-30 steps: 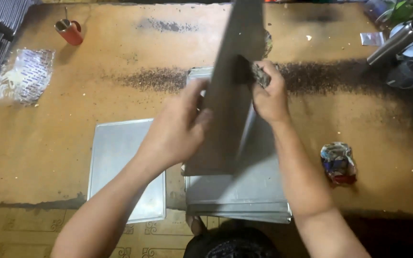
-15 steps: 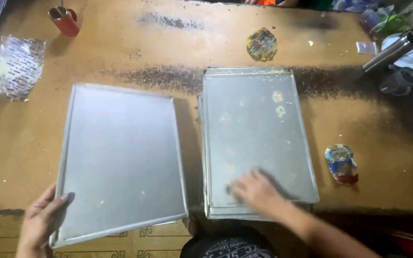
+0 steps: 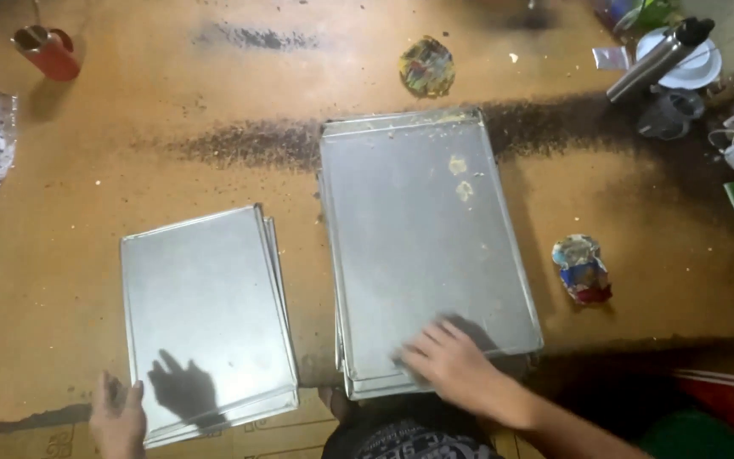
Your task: Wiping down metal baking trays with a cloth and stacking them on a table in a bakery.
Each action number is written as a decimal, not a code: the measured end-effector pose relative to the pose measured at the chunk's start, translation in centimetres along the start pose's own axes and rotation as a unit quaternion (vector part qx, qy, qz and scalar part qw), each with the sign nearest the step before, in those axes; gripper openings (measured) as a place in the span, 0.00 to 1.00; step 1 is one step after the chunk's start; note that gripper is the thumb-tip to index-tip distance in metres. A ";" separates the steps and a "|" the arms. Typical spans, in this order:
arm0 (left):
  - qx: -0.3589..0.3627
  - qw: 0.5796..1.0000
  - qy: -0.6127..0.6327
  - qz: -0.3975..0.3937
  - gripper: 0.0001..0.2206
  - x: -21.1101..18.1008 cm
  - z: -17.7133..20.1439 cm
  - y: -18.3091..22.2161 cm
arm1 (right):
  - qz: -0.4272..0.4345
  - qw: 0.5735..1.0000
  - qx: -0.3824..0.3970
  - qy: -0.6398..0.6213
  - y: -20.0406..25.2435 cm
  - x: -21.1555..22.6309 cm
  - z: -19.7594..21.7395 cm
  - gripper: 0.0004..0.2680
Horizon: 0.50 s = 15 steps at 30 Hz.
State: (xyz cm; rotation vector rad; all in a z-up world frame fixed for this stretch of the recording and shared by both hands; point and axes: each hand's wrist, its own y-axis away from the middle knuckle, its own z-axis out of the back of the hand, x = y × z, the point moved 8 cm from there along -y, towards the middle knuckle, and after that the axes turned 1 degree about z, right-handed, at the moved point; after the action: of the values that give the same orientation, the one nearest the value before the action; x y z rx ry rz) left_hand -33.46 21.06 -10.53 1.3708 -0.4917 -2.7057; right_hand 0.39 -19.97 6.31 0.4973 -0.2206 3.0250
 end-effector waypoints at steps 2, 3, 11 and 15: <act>0.015 0.999 0.040 -0.007 0.27 -0.2 -2.4 2.2 | -0.051 0.998 0.007 0.037 4.5 -3.3 1.0 0.15; 0.029 0.996 0.086 -0.016 0.26 -0.3 -3.8 3.3 | -0.099 0.992 0.013 0.080 6.8 -5.4 1.5 0.14; 0.316 0.943 -0.071 -0.073 0.33 -19.6 -21.0 20.3 | -0.155 0.973 -0.027 0.170 -12.3 -31.7 6.6 0.06; 0.298 0.946 -0.127 -0.011 0.30 -18.6 -19.8 22.7 | -0.038 0.990 -0.138 0.008 -12.3 -27.0 3.3 0.07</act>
State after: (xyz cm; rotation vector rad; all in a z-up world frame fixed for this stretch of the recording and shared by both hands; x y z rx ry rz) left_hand -8.40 -1.63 0.02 1.1068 -1.4183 -2.8893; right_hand 28.04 -9.55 2.25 0.4447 -0.5938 2.8583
